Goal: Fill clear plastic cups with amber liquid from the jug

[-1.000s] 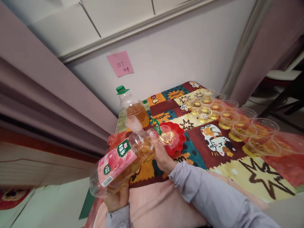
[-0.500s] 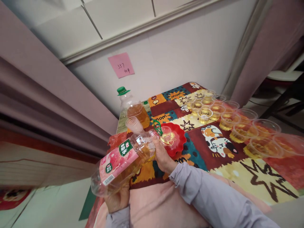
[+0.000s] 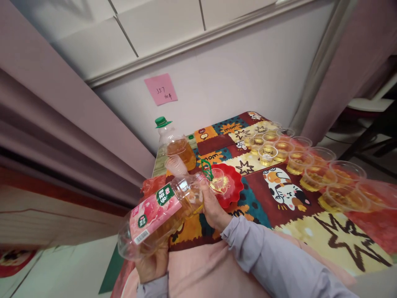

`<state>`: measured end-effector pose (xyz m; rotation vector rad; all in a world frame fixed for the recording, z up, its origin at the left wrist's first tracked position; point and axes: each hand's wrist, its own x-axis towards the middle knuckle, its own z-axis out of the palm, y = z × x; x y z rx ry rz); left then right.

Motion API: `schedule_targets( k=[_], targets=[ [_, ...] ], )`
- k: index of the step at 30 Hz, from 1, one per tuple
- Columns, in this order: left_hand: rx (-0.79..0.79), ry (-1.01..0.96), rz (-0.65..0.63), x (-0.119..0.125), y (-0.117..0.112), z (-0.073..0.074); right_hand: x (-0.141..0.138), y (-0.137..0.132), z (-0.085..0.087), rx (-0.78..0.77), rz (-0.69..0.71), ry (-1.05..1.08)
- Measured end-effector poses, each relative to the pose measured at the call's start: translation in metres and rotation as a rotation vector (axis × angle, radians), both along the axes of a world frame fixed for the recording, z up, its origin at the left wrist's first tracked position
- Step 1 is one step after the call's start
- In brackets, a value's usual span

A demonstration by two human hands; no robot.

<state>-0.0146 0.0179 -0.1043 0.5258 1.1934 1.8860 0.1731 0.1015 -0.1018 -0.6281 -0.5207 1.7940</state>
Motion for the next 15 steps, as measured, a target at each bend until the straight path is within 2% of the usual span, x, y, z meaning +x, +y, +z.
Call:
schedule_targets(
  k=[4, 10, 15],
  targets=[
    [0.025, -0.025, -0.026, -0.002, -0.001, -0.002, 0.0, 0.001, 0.002, -0.04, -0.005, 0.014],
    [-0.007, 0.037, -0.012, 0.01, -0.002, 0.007, 0.0, 0.003, 0.0, -0.052, -0.001, 0.027],
    [0.03, -0.074, 0.004, 0.009, 0.001, 0.005, -0.002, 0.004, -0.005, -0.061, -0.007, 0.026]
  ],
)
